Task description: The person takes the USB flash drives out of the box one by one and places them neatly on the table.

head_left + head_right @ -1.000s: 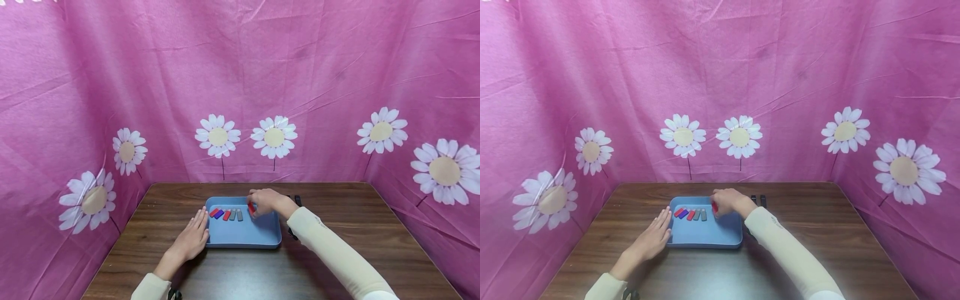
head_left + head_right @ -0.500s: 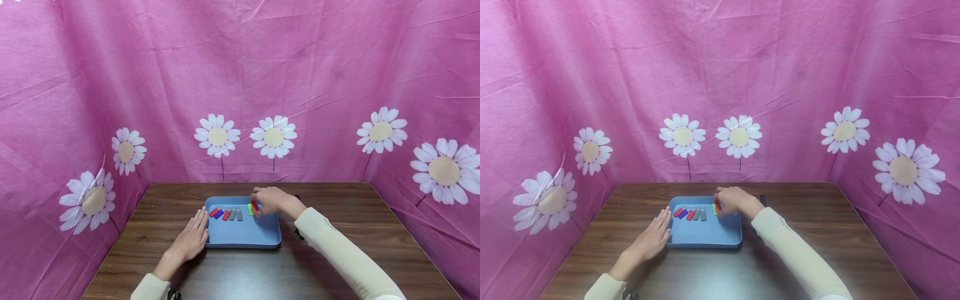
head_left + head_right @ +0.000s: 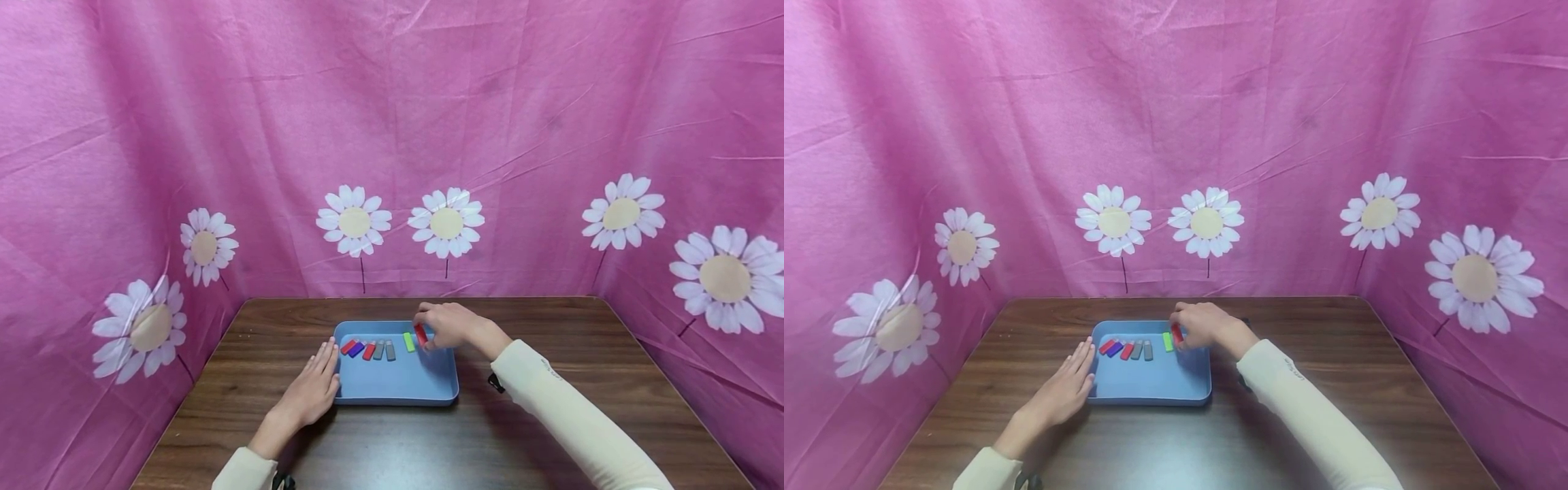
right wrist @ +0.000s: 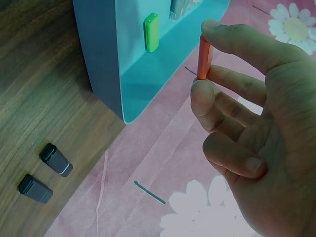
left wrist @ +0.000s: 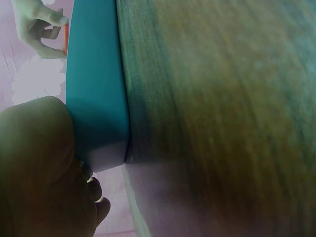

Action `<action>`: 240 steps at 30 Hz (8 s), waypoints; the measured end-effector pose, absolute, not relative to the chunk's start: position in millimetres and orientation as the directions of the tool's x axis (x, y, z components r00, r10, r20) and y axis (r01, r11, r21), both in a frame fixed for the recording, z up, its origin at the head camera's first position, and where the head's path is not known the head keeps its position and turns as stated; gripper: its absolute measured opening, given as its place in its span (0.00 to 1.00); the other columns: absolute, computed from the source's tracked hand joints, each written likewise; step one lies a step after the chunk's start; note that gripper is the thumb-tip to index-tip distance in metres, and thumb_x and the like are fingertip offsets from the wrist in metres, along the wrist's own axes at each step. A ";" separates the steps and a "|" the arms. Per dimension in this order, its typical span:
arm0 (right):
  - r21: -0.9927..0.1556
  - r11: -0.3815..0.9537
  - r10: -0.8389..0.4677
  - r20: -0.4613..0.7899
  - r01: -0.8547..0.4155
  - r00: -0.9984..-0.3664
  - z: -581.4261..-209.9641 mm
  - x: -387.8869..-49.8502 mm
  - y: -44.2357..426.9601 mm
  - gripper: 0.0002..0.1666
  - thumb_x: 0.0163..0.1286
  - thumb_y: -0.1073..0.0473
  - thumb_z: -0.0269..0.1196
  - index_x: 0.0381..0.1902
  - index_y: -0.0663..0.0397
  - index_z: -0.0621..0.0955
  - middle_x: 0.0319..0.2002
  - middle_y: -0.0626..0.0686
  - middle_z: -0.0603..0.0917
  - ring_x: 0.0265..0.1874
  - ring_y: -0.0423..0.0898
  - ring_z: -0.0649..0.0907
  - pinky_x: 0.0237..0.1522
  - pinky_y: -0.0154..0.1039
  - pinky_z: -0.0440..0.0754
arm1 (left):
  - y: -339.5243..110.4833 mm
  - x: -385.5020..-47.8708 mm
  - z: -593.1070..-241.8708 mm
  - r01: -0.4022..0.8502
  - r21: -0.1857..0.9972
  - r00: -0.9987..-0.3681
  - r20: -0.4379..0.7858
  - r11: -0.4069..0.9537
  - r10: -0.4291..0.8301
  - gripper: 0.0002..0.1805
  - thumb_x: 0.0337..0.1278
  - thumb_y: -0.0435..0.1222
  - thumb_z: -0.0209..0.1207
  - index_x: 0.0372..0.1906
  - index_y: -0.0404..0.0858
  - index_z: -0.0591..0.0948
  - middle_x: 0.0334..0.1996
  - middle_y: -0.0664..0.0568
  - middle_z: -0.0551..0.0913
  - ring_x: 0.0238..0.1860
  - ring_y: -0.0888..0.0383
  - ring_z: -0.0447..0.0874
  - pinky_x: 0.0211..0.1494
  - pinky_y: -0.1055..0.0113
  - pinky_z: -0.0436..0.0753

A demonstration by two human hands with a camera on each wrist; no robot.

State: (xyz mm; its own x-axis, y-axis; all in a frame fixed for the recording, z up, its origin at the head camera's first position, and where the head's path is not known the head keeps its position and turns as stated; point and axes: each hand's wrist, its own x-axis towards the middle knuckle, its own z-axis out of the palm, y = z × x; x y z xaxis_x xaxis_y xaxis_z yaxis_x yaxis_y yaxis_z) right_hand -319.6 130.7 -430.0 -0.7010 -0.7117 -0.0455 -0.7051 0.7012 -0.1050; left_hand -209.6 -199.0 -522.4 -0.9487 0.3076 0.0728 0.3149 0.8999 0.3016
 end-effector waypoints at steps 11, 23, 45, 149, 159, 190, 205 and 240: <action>-0.083 0.704 -0.707 0.012 -0.705 -0.707 -423.8 -318.8 146.8 0.27 0.62 0.47 0.78 0.57 0.48 0.88 0.48 0.47 0.82 0.34 0.42 0.79 0.42 0.44 0.83 | -199.2 -210.5 -522.6 0.316 0.304 -0.949 0.081 0.899 0.306 0.33 0.84 0.38 0.47 0.82 0.25 0.59 0.86 0.35 0.53 0.86 0.38 0.51 0.86 0.41 0.60; -0.108 0.721 -0.684 0.051 -0.684 -0.728 -420.5 -316.3 167.9 0.25 0.61 0.48 0.79 0.54 0.47 0.88 0.46 0.48 0.83 0.33 0.40 0.77 0.38 0.41 0.79 | -198.3 -209.5 -520.4 0.312 0.315 -0.950 0.079 0.896 0.303 0.33 0.84 0.38 0.48 0.82 0.25 0.59 0.86 0.35 0.53 0.86 0.37 0.51 0.86 0.41 0.59; -0.147 0.771 -0.618 0.064 -0.620 -0.784 -415.9 -313.4 212.9 0.27 0.61 0.51 0.79 0.58 0.48 0.87 0.47 0.47 0.82 0.30 0.38 0.77 0.33 0.37 0.77 | -198.1 -208.1 -518.3 0.343 0.284 -0.939 0.122 0.895 0.321 0.32 0.83 0.37 0.49 0.80 0.23 0.61 0.84 0.33 0.56 0.85 0.36 0.55 0.85 0.40 0.62; -0.226 0.886 -0.433 -0.094 -0.404 -0.896 -479.7 -366.1 303.9 0.32 0.61 0.57 0.78 0.60 0.64 0.84 0.48 0.57 0.84 0.44 0.52 0.83 0.53 0.60 0.85 | -197.9 -209.3 -519.8 0.321 0.295 -0.947 0.088 0.900 0.309 0.33 0.84 0.39 0.47 0.82 0.24 0.60 0.86 0.35 0.53 0.86 0.37 0.53 0.86 0.40 0.60; -0.219 0.899 -0.409 -0.106 -0.380 -0.906 -485.5 -367.5 300.1 0.32 0.62 0.59 0.77 0.62 0.65 0.83 0.52 0.60 0.84 0.45 0.55 0.83 0.56 0.63 0.84 | -197.5 -208.8 -519.4 0.313 0.297 -0.949 0.069 0.902 0.307 0.33 0.84 0.39 0.47 0.82 0.25 0.59 0.86 0.36 0.52 0.86 0.37 0.51 0.86 0.41 0.59; -0.279 0.892 -0.404 -0.140 -0.355 -0.904 -490.2 -363.1 299.9 0.32 0.63 0.62 0.75 0.63 0.67 0.81 0.52 0.61 0.80 0.27 0.42 0.84 0.33 0.40 0.84 | -196.2 -206.6 -517.1 0.343 0.324 -0.939 0.126 0.882 0.319 0.32 0.81 0.36 0.49 0.80 0.23 0.62 0.84 0.32 0.56 0.84 0.33 0.55 0.83 0.36 0.62; -0.214 0.898 -0.413 -0.099 -0.386 -0.906 -486.4 -362.9 301.9 0.28 0.61 0.63 0.74 0.59 0.64 0.84 0.49 0.59 0.82 0.42 0.53 0.82 0.47 0.54 0.84 | -197.4 -209.4 -518.0 0.318 0.300 -0.948 0.076 0.899 0.310 0.33 0.83 0.39 0.48 0.82 0.25 0.59 0.86 0.35 0.53 0.86 0.37 0.52 0.86 0.40 0.60; -0.157 0.807 -0.568 0.059 -0.570 -0.821 -431.8 -357.4 239.2 0.06 0.70 0.66 0.67 0.34 0.49 0.86 0.29 0.43 0.84 0.29 0.39 0.78 0.34 0.43 0.81 | -197.1 -207.4 -520.4 0.348 0.324 -0.937 0.147 0.880 0.316 0.32 0.81 0.36 0.49 0.79 0.23 0.63 0.84 0.32 0.58 0.84 0.33 0.57 0.82 0.35 0.63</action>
State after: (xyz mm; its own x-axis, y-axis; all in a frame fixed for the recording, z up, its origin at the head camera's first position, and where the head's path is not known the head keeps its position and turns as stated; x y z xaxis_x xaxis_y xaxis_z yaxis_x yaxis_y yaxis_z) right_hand -357.4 239.2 -431.8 -0.8208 -0.5681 0.0590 -0.5697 0.8068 -0.1565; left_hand -207.4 -197.1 -520.4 -0.9372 0.3163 0.1471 0.3478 0.8798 0.3242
